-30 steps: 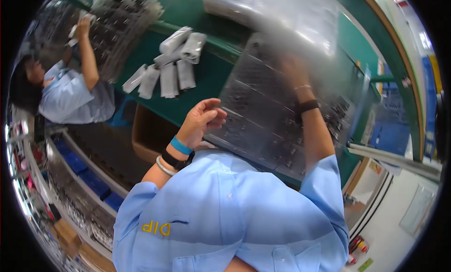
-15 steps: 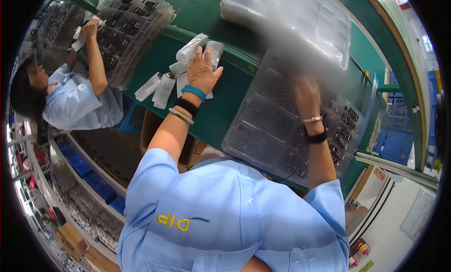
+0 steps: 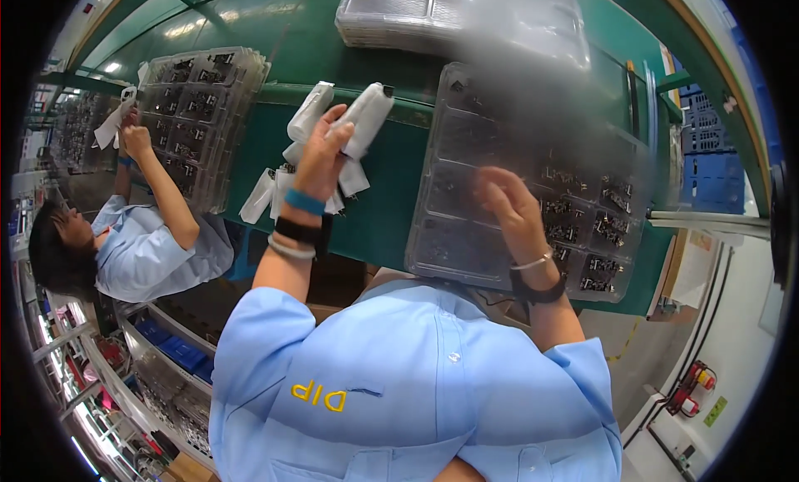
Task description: The person removes circuit boards from a tray, wraps each one in a foam sheet, and places the wrapped boards into a box. After emptying the tray, the person sets it aside and continues the process with a new tray of boards.
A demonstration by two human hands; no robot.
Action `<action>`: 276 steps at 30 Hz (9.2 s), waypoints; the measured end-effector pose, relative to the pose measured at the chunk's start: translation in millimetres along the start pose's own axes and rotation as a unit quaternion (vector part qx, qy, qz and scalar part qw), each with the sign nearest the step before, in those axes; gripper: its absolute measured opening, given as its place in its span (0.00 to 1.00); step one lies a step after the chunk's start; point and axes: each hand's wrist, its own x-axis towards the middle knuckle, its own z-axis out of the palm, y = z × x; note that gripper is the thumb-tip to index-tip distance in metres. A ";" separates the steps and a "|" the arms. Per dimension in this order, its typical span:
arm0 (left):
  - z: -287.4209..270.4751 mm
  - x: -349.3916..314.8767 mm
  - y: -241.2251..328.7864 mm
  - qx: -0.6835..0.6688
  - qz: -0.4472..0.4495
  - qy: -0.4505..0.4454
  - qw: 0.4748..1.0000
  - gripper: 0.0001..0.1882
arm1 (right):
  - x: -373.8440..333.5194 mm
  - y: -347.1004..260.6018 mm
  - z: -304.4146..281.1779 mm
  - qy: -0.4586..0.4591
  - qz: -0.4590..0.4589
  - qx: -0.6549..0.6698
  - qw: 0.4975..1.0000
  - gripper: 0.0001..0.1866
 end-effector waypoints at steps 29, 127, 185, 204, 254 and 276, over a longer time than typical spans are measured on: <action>204.4 -207.2 -76.4 -0.103 0.059 -0.124 0.985 0.31 | -143.4 -19.7 -47.9 0.004 -0.192 -0.261 0.946 0.27; 73.9 -167.9 -26.3 -0.306 -0.058 -0.235 0.921 0.24 | -90.3 -23.3 41.3 0.131 -0.100 0.393 0.905 0.07; 143.7 -57.5 -142.5 -0.185 -0.226 -0.138 0.946 0.16 | -118.0 -206.5 16.3 0.027 -0.354 0.190 0.916 0.14; 154.4 -66.4 -131.3 -0.151 -0.173 -0.111 0.967 0.17 | -115.9 -230.7 9.0 0.222 -0.367 0.113 0.896 0.14; 132.5 -53.2 -141.4 -0.067 -0.235 -0.145 0.959 0.06 | -451.0 178.5 -277.8 0.761 -0.095 0.363 0.529 0.10; 146.4 -69.9 -126.9 0.077 -0.150 0.051 0.984 0.10 | -258.4 414.3 -445.0 0.590 -0.094 0.637 0.487 0.06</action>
